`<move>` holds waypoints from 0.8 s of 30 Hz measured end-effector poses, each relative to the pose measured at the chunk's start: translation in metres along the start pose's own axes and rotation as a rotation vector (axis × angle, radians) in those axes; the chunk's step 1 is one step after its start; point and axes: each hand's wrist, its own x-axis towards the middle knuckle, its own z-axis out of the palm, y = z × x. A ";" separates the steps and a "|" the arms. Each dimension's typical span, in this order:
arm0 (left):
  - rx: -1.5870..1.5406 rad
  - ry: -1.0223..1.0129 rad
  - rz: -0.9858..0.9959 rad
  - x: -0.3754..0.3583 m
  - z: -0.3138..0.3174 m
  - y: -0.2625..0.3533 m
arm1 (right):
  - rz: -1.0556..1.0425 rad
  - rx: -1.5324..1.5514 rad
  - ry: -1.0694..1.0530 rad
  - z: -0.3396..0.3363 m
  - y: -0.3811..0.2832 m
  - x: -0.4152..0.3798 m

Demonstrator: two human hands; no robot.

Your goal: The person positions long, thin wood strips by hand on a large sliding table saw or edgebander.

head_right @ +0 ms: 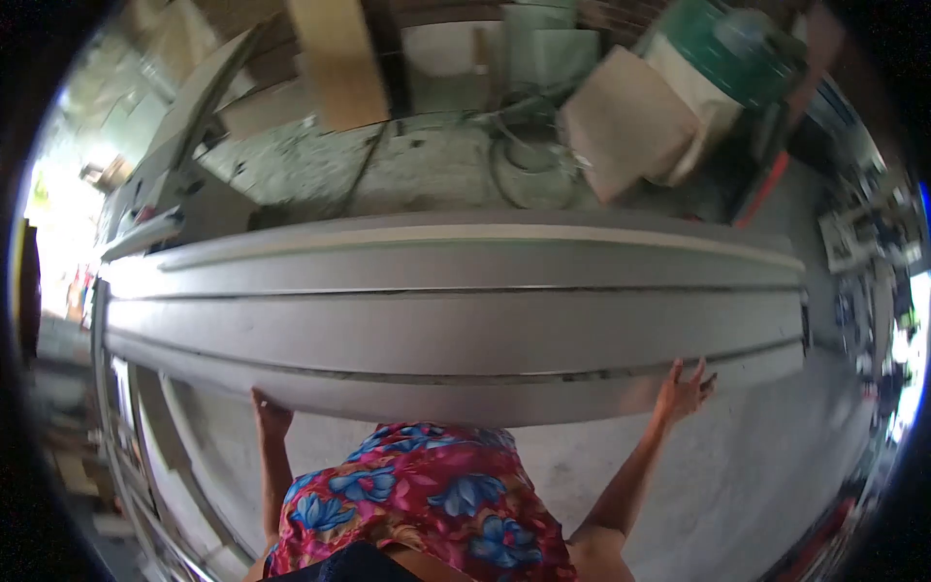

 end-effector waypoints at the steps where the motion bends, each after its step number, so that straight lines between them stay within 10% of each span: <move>1: 0.003 0.009 0.032 0.001 0.007 -0.005 | 0.012 -0.062 0.041 0.006 0.015 -0.001; 24: 0.248 0.073 -0.060 0.012 -0.005 0.016 | 0.104 0.559 0.242 0.039 0.027 -0.016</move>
